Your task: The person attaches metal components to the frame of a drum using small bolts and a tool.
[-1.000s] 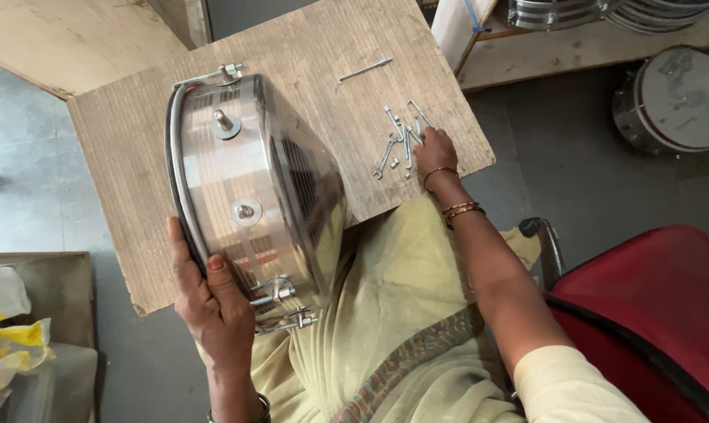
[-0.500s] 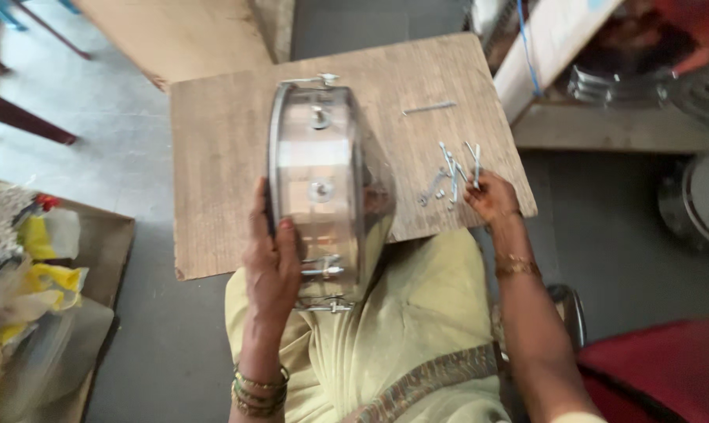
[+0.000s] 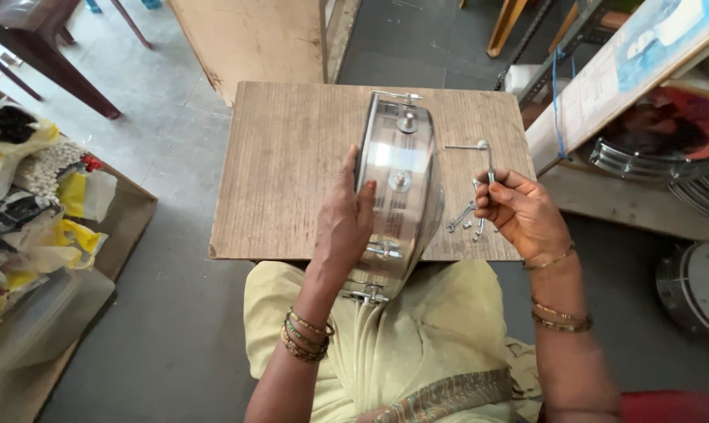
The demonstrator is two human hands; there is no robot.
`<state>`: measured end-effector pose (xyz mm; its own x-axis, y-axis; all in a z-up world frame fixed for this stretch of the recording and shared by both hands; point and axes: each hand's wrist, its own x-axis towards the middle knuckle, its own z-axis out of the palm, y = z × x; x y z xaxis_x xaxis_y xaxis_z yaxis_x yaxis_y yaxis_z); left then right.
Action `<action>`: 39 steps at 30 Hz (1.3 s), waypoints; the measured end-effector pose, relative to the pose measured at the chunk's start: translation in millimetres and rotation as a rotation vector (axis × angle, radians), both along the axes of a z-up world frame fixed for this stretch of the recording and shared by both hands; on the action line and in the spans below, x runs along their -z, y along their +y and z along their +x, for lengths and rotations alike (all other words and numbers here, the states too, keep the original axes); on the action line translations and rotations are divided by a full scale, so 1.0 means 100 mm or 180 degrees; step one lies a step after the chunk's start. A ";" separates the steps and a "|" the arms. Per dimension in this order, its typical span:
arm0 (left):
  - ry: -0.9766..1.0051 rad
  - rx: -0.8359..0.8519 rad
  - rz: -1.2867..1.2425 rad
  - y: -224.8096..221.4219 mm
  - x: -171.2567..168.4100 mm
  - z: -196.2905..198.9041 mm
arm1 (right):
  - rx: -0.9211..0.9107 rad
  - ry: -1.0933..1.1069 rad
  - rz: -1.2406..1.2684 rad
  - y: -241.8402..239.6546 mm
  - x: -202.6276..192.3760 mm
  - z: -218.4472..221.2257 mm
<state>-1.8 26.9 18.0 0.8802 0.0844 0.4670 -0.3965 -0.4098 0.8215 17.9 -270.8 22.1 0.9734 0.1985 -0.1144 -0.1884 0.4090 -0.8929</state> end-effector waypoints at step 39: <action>0.0326 -0.0412 0.0027 -0.20 0.20 0.29 | 0.1253 -0.2937 -0.3460 1.31 0.06 -0.77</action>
